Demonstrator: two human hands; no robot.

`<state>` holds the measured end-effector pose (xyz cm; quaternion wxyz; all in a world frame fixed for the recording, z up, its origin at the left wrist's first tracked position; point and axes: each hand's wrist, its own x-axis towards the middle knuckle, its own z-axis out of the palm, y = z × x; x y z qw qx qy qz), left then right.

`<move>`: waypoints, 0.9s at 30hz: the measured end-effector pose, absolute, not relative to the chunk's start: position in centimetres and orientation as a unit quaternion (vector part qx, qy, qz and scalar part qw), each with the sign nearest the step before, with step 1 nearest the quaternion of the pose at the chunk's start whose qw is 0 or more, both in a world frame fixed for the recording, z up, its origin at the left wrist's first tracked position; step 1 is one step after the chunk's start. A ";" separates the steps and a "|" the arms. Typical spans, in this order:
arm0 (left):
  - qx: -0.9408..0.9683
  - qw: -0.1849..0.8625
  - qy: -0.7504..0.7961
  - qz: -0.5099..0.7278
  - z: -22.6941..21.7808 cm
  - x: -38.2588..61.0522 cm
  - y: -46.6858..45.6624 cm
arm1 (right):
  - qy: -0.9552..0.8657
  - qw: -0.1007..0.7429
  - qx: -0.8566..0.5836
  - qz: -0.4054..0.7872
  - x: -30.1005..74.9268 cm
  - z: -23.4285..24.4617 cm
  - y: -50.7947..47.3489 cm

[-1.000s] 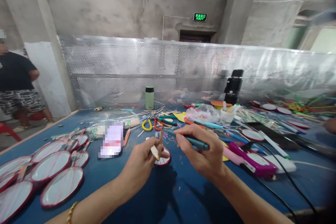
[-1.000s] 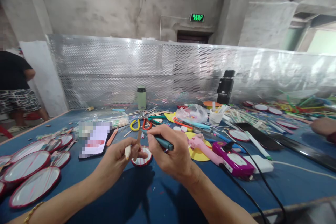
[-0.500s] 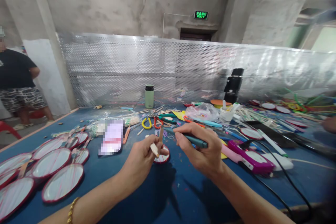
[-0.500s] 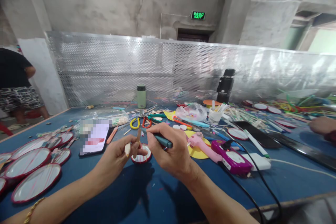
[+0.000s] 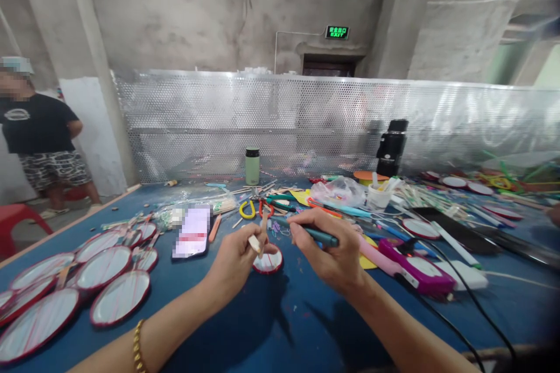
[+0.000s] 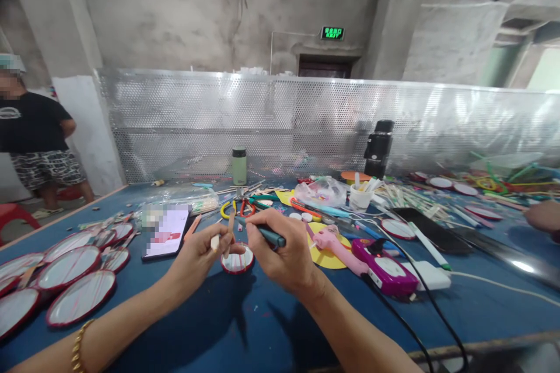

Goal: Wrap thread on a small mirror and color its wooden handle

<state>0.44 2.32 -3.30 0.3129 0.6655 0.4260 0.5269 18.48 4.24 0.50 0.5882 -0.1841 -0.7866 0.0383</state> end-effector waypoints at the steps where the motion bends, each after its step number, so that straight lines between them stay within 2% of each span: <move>1: 0.668 0.310 0.425 0.527 -3.2 0.4 2.3 | -0.787 0.588 -0.180 0.044 18.5 0.4 4.3; 7: 0.678 0.296 0.416 0.528 -2.2 0.8 1.2 | -0.807 0.568 -0.160 0.030 18.6 1.1 3.8; 11: 0.672 0.303 0.421 0.529 -2.0 1.7 -0.7 | -0.789 0.593 -0.159 0.029 19.3 2.0 1.9; 16: 0.636 0.323 0.454 0.533 -3.4 2.6 -4.0 | -0.704 0.656 -0.226 0.150 21.0 0.7 -1.1; 23: 0.584 0.371 0.450 0.564 -5.2 3.7 -6.5 | -0.683 0.620 -0.251 0.294 21.3 -3.2 -1.2; 27: 0.580 0.381 0.445 0.566 -5.4 4.0 -6.6 | -0.633 0.671 -0.217 0.318 19.9 -3.2 -0.6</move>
